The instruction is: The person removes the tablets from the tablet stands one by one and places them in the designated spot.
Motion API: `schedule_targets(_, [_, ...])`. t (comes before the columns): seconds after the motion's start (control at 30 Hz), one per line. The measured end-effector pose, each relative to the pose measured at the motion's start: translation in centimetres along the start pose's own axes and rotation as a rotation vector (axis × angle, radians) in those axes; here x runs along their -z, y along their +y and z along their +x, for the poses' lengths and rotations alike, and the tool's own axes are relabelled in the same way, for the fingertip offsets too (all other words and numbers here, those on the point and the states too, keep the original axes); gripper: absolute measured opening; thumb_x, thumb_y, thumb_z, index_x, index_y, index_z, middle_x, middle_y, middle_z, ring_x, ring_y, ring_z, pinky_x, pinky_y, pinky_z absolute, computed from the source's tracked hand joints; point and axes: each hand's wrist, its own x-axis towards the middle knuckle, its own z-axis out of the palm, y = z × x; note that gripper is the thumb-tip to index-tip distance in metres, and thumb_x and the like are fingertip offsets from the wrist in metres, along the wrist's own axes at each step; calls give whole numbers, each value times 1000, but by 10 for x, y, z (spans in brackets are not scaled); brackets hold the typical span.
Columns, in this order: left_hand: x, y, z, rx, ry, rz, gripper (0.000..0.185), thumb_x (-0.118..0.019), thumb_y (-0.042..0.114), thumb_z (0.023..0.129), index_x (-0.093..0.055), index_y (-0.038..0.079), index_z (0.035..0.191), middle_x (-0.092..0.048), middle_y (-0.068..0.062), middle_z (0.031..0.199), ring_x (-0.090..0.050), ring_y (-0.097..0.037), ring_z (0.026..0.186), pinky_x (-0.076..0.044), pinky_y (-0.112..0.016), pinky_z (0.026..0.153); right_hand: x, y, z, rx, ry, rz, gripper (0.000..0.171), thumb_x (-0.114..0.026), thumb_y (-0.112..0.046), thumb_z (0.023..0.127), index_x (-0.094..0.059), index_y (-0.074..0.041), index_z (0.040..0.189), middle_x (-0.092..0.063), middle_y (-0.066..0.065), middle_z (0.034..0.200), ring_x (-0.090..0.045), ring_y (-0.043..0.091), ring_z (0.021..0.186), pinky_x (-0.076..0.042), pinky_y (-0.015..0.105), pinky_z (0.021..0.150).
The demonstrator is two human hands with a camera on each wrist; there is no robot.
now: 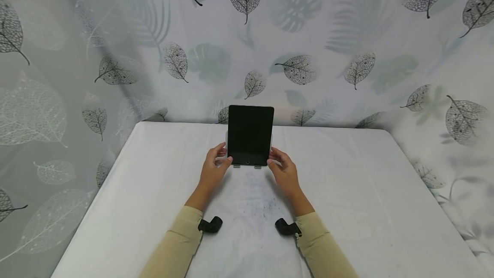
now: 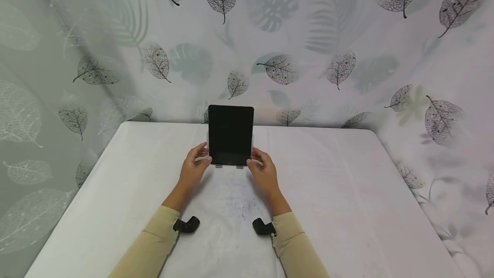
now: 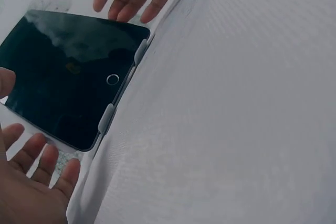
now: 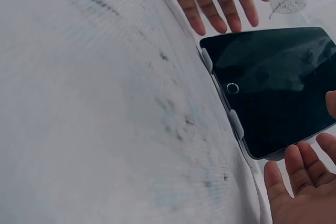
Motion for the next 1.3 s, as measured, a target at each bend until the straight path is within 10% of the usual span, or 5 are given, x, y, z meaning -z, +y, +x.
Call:
schedule_targets(0.4, [-11,-11,-1,-33,84,18,50,-68,13,96,-56,7,144,-58,-17,129,-58,-31,118,-53,-29,98,-10,2,2,-32,52,7,44,-59,0,100,-51,8,143,-52,28,140,-53,45,128,-47,6,91])
schedule_targets(0.9, [-39,-13,4,-6,425,51,36,-78,6,86,-72,7,121,-69,-11,108,-67,-22,98,-55,-21,82,-33,3,7,-92,388,-177,22,-78,-10,87,-76,-1,106,-75,17,97,-72,28,89,-54,17,76])
schedule_targets(1.3, [-40,-12,3,-2,414,67,41,-78,0,83,-68,6,122,-67,-12,107,-63,-23,95,-53,-27,82,-38,4,10,-117,392,-189,24,-75,6,84,-71,3,107,-72,19,95,-69,27,85,-53,17,73])
